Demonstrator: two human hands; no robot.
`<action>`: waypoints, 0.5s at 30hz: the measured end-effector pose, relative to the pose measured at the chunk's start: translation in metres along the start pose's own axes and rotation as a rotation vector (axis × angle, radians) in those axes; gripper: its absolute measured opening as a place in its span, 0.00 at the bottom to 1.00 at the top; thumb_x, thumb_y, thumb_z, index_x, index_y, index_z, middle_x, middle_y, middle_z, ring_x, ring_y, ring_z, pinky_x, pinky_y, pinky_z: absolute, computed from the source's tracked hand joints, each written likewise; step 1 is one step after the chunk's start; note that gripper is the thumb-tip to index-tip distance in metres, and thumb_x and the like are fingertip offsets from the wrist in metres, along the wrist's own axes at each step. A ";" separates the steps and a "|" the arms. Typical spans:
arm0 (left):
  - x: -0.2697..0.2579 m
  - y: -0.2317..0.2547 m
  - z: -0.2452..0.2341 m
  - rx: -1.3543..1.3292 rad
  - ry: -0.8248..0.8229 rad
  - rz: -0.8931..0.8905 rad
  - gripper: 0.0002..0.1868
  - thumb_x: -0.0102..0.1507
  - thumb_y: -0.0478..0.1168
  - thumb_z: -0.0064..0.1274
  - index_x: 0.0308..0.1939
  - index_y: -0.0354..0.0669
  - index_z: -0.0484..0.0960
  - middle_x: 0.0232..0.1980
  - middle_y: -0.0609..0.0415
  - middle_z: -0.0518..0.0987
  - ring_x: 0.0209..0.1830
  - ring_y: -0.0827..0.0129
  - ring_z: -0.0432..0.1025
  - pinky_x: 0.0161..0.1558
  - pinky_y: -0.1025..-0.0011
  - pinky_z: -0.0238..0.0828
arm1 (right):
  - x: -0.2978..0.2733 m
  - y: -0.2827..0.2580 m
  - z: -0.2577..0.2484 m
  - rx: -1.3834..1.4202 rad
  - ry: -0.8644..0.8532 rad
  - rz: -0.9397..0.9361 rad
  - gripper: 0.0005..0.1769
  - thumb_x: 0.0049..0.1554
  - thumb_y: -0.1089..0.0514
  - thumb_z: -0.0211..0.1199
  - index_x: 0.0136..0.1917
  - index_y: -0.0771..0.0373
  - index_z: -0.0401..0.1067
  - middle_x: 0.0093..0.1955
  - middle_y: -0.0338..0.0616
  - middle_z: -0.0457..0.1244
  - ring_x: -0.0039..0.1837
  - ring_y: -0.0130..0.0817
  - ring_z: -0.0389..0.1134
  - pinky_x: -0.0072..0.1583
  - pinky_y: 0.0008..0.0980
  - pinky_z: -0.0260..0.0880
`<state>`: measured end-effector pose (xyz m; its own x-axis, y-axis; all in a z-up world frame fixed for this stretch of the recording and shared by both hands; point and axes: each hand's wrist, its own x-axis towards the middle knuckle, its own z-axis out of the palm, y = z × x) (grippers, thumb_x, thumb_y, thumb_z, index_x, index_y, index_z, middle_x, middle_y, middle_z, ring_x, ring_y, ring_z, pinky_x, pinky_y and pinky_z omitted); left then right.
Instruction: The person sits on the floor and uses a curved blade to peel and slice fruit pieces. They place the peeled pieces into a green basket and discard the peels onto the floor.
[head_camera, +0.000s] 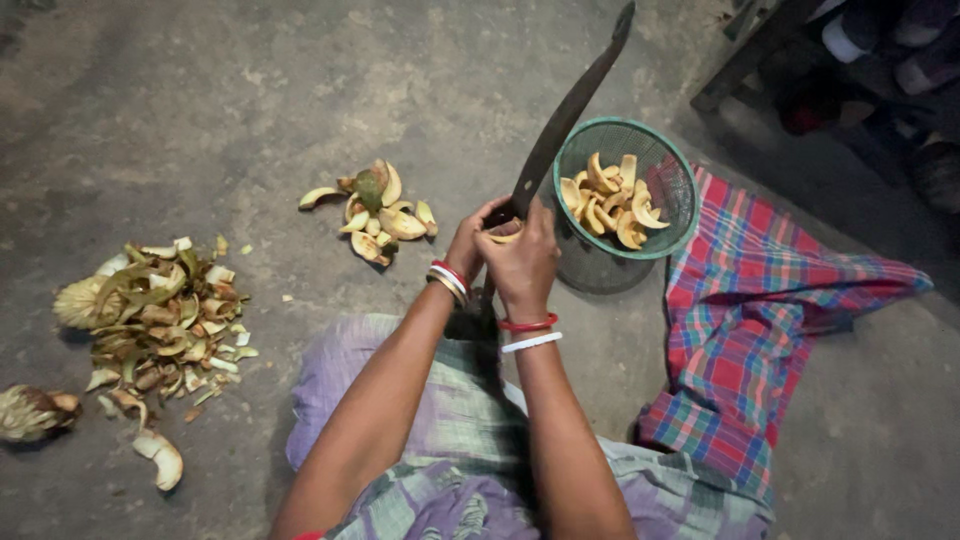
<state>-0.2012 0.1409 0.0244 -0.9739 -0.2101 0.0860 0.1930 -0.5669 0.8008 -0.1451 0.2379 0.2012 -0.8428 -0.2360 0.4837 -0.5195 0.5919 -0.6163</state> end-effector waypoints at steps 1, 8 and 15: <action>0.000 0.000 0.000 0.000 0.011 -0.027 0.32 0.62 0.34 0.62 0.70 0.37 0.71 0.53 0.56 0.80 0.51 0.73 0.74 0.54 0.73 0.74 | 0.002 0.001 0.000 0.015 0.000 -0.008 0.35 0.43 0.52 0.75 0.61 0.64 0.68 0.50 0.54 0.65 0.52 0.56 0.71 0.51 0.50 0.72; -0.004 0.004 0.009 -0.064 -0.058 0.056 0.32 0.65 0.35 0.60 0.72 0.35 0.70 0.60 0.55 0.78 0.56 0.73 0.73 0.59 0.72 0.72 | 0.002 0.011 -0.001 0.046 -0.032 -0.040 0.29 0.45 0.57 0.71 0.59 0.64 0.69 0.48 0.54 0.65 0.51 0.56 0.70 0.51 0.51 0.71; -0.027 0.032 0.021 0.446 -0.042 0.288 0.33 0.69 0.48 0.51 0.74 0.34 0.68 0.67 0.50 0.76 0.65 0.69 0.72 0.67 0.71 0.67 | 0.013 0.034 -0.007 0.191 -0.142 -0.111 0.29 0.44 0.59 0.69 0.61 0.63 0.71 0.51 0.51 0.65 0.52 0.49 0.71 0.53 0.43 0.72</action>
<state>-0.1714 0.1453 0.0606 -0.8945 -0.2699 0.3563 0.3930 -0.0952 0.9146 -0.1726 0.2603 0.1904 -0.7835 -0.4049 0.4713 -0.6156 0.4033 -0.6771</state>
